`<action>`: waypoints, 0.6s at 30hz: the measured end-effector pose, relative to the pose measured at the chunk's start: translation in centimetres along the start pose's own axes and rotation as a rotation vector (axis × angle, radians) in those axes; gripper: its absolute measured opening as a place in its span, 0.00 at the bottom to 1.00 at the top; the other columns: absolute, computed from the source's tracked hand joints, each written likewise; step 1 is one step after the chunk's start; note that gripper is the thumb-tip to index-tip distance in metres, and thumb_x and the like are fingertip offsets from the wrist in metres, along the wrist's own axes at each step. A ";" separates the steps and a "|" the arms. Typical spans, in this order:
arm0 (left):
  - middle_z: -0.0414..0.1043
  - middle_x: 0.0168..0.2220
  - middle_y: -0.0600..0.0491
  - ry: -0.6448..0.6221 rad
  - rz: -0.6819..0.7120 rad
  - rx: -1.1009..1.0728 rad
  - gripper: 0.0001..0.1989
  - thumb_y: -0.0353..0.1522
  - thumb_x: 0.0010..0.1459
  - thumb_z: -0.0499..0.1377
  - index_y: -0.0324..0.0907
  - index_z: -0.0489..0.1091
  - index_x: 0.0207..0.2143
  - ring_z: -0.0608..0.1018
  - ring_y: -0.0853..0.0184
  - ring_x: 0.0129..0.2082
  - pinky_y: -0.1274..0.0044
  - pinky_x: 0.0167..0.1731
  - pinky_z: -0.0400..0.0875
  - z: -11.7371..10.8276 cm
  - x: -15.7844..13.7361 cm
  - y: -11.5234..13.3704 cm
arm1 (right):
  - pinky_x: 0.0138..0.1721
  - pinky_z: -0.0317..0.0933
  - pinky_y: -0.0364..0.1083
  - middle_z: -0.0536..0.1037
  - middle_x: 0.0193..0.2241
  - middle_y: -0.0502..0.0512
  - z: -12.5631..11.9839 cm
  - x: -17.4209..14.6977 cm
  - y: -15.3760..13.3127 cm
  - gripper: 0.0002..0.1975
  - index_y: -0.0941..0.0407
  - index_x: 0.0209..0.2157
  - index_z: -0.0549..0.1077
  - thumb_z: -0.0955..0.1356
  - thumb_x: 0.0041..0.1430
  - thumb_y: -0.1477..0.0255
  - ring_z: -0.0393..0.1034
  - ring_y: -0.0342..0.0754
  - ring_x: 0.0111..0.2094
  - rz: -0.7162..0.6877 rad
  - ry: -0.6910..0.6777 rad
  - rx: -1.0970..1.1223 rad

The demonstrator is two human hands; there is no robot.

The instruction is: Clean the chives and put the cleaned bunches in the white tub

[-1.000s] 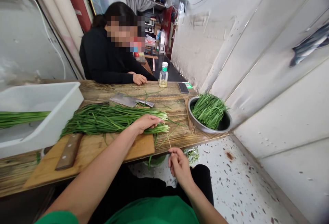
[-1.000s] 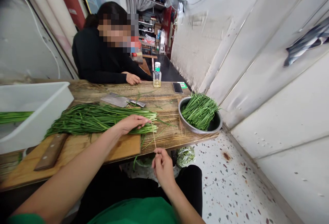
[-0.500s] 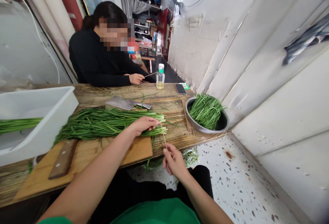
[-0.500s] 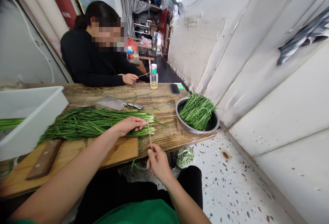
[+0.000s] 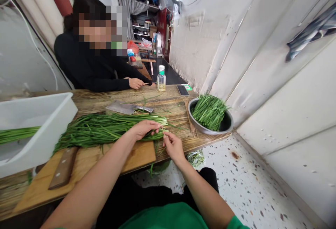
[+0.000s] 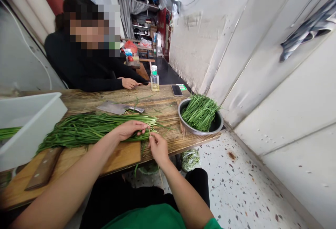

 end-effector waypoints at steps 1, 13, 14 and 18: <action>0.66 0.20 0.53 0.001 -0.002 -0.021 0.18 0.40 0.41 0.62 0.32 0.71 0.29 0.62 0.76 0.20 0.82 0.20 0.53 -0.1 0.1 -0.1 | 0.17 0.53 0.37 0.64 0.13 0.45 -0.3 0.1 0.0 0.17 0.61 0.39 0.70 0.61 0.54 0.64 0.58 0.38 0.14 -0.013 0.038 -0.013; 0.64 0.17 0.54 0.036 -0.038 0.009 0.17 0.38 0.38 0.63 0.32 0.72 0.27 0.60 0.77 0.18 0.82 0.18 0.50 -0.4 0.8 -0.8 | 0.19 0.55 0.39 0.69 0.16 0.49 -0.9 -0.8 1.1 0.19 0.58 0.44 0.71 0.61 0.54 0.66 0.61 0.42 0.19 -0.068 0.120 -0.089; 0.64 0.17 0.54 0.035 -0.036 0.010 0.18 0.39 0.38 0.63 0.32 0.72 0.27 0.60 0.77 0.18 0.82 0.18 0.50 -0.4 0.8 -0.8 | 0.19 0.55 0.39 0.69 0.16 0.49 -0.9 -0.8 1.1 0.19 0.58 0.45 0.71 0.61 0.54 0.66 0.61 0.42 0.19 -0.071 0.121 -0.087; 0.64 0.17 0.55 0.042 -0.039 0.012 0.19 0.39 0.37 0.63 0.32 0.72 0.28 0.59 0.77 0.17 0.82 0.17 0.49 -0.5 0.8 -0.9 | 0.19 0.55 0.39 0.68 0.15 0.48 -0.9 -0.9 1.2 0.20 0.59 0.45 0.70 0.61 0.54 0.65 0.60 0.41 0.19 -0.065 0.118 -0.072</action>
Point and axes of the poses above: each hand's wrist, its own x-axis towards the middle knuckle, its own z-axis out of the palm, y = z × x, the point moved 9 cm from there along x, towards the middle knuckle
